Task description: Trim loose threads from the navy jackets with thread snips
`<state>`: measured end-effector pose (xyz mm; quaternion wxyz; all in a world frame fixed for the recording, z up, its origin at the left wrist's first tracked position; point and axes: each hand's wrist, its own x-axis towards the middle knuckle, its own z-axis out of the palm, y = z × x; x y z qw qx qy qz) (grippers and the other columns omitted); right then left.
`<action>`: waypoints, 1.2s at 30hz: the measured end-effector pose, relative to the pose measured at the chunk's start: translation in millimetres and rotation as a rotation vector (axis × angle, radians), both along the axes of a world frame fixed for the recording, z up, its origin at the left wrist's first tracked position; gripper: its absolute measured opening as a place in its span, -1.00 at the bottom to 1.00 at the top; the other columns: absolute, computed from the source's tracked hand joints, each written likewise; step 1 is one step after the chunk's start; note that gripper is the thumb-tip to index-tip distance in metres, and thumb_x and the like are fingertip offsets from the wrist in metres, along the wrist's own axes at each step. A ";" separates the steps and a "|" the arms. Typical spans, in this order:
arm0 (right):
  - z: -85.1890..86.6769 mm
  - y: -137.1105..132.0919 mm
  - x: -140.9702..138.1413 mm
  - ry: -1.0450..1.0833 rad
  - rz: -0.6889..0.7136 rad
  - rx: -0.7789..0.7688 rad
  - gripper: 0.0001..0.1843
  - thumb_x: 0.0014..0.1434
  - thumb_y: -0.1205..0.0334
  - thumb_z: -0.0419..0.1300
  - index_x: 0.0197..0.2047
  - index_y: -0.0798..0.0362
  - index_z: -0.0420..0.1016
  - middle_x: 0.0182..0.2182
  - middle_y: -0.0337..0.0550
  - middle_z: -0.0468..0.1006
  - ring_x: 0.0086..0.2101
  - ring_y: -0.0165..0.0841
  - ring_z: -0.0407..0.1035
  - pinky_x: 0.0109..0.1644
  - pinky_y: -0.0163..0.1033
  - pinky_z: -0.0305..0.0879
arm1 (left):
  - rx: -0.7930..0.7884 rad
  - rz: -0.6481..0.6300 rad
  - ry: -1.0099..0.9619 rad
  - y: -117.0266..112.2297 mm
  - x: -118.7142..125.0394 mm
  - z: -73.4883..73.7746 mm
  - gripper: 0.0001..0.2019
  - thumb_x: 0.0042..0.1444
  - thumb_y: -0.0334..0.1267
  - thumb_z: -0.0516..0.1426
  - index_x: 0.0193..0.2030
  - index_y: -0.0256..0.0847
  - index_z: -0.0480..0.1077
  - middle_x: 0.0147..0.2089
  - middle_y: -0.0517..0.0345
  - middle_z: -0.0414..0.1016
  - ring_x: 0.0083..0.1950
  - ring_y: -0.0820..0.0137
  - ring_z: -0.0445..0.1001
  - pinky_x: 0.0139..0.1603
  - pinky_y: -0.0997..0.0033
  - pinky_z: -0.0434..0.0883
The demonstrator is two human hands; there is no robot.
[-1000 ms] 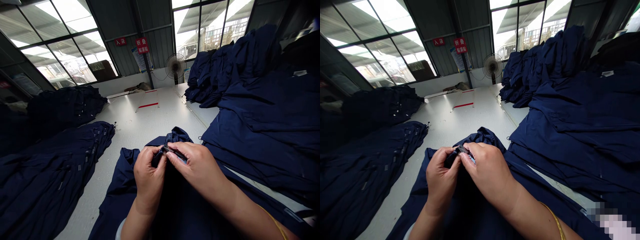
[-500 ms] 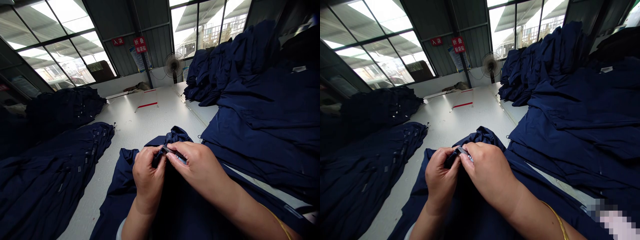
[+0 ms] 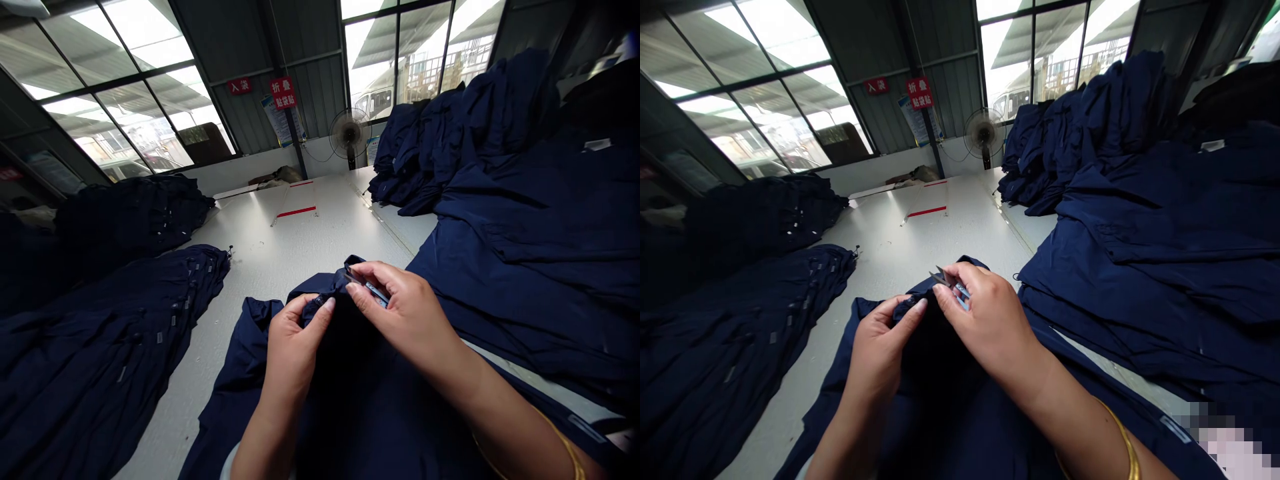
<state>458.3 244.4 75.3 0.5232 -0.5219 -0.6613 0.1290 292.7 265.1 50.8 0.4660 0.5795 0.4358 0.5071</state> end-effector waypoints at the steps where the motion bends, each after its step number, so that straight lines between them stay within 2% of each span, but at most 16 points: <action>1: -1.5 2.4 0.1 0.023 0.000 -0.005 -0.79 0.24 0.18 0.19 -0.09 0.05 0.52 -0.22 -0.17 0.62 -0.25 -0.33 0.49 -0.18 -0.24 0.35 | -0.058 -0.029 -0.057 0.2 0.2 0.0 -0.80 0.09 -0.13 0.29 -0.22 -0.18 0.52 -0.21 0.12 0.60 -0.18 0.32 0.53 -0.09 0.36 0.42; 3: -5.9 6.7 -1.3 0.075 0.022 0.003 -0.78 0.25 0.17 0.18 -0.07 0.05 0.51 -0.17 -0.13 0.60 -0.20 -0.31 0.48 -0.15 -0.24 0.36 | -0.123 -0.057 -0.112 0.4 1.0 -0.1 -0.78 0.07 -0.13 0.31 -0.21 -0.21 0.53 -0.21 0.11 0.60 -0.20 0.34 0.53 -0.09 0.37 0.42; 6: -13.5 11.3 -5.1 0.094 0.104 -0.002 -0.73 0.26 0.16 0.15 0.00 0.05 0.46 -0.08 -0.09 0.58 -0.10 -0.28 0.46 -0.10 -0.22 0.36 | -0.132 -0.093 -0.095 0.7 1.4 0.7 -0.78 0.06 -0.12 0.31 -0.25 -0.22 0.53 -0.25 0.15 0.57 -0.25 0.42 0.48 -0.15 0.45 0.40; 8: -17.1 13.4 -6.3 0.033 0.125 -0.062 -0.72 0.27 0.15 0.14 0.01 0.05 0.45 -0.10 -0.09 0.59 -0.13 -0.26 0.47 -0.12 -0.20 0.36 | -0.112 -0.120 -0.042 2.2 -0.7 2.3 -0.79 0.05 -0.12 0.31 -0.28 -0.22 0.52 -0.29 0.19 0.53 -0.28 0.47 0.43 -0.20 0.52 0.37; 11: -18.9 16.1 -4.6 -0.004 0.059 -0.114 -0.71 0.25 0.12 0.15 0.00 0.05 0.44 -0.16 -0.10 0.59 -0.20 -0.26 0.47 -0.19 -0.20 0.33 | -0.130 -0.164 0.058 7.3 -8.9 6.4 -0.76 -0.01 -0.11 0.35 -0.32 -0.22 0.52 -0.35 0.22 0.49 -0.34 0.50 0.39 -0.30 0.56 0.33; 15: -18.1 18.7 -0.9 0.170 0.119 -0.130 -0.71 0.26 0.08 0.16 -0.02 0.05 0.44 -0.14 -0.09 0.59 -0.19 -0.29 0.47 -0.15 -0.21 0.34 | -0.172 -0.248 0.096 14.5 -23.4 11.9 -0.75 -0.03 -0.10 0.36 -0.36 -0.25 0.51 -0.41 0.24 0.44 -0.41 0.53 0.34 -0.38 0.58 0.30; 18: -20.0 20.2 -0.3 0.300 0.200 -0.163 -0.70 0.26 0.06 0.17 -0.03 0.04 0.44 -0.13 -0.09 0.58 -0.13 -0.29 0.47 -0.08 -0.21 0.35 | -0.206 -0.304 0.043 16.8 -29.8 12.4 -0.77 0.02 -0.11 0.34 -0.31 -0.24 0.53 -0.36 0.21 0.47 -0.38 0.52 0.39 -0.34 0.56 0.33; 22: -23.6 22.8 -0.2 0.405 0.258 -0.186 -0.69 0.24 0.04 0.20 -0.03 0.04 0.44 -0.11 -0.09 0.58 -0.11 -0.29 0.47 -0.05 -0.21 0.35 | -0.267 -0.318 -0.050 17.8 -30.3 9.3 -0.77 0.04 -0.12 0.33 -0.28 -0.24 0.54 -0.33 0.16 0.52 -0.35 0.49 0.43 -0.28 0.53 0.37; 36: -23.3 23.2 -1.2 0.430 0.261 -0.233 -0.64 0.22 0.01 0.21 -0.02 0.07 0.45 -0.04 0.00 0.58 -0.08 -0.26 0.49 -0.08 -0.20 0.40 | -0.387 -0.304 -0.262 19.1 -24.2 5.7 -0.80 0.00 -0.20 0.35 -0.41 -0.30 0.52 -0.46 0.16 0.50 -0.47 0.54 0.40 -0.36 0.55 0.32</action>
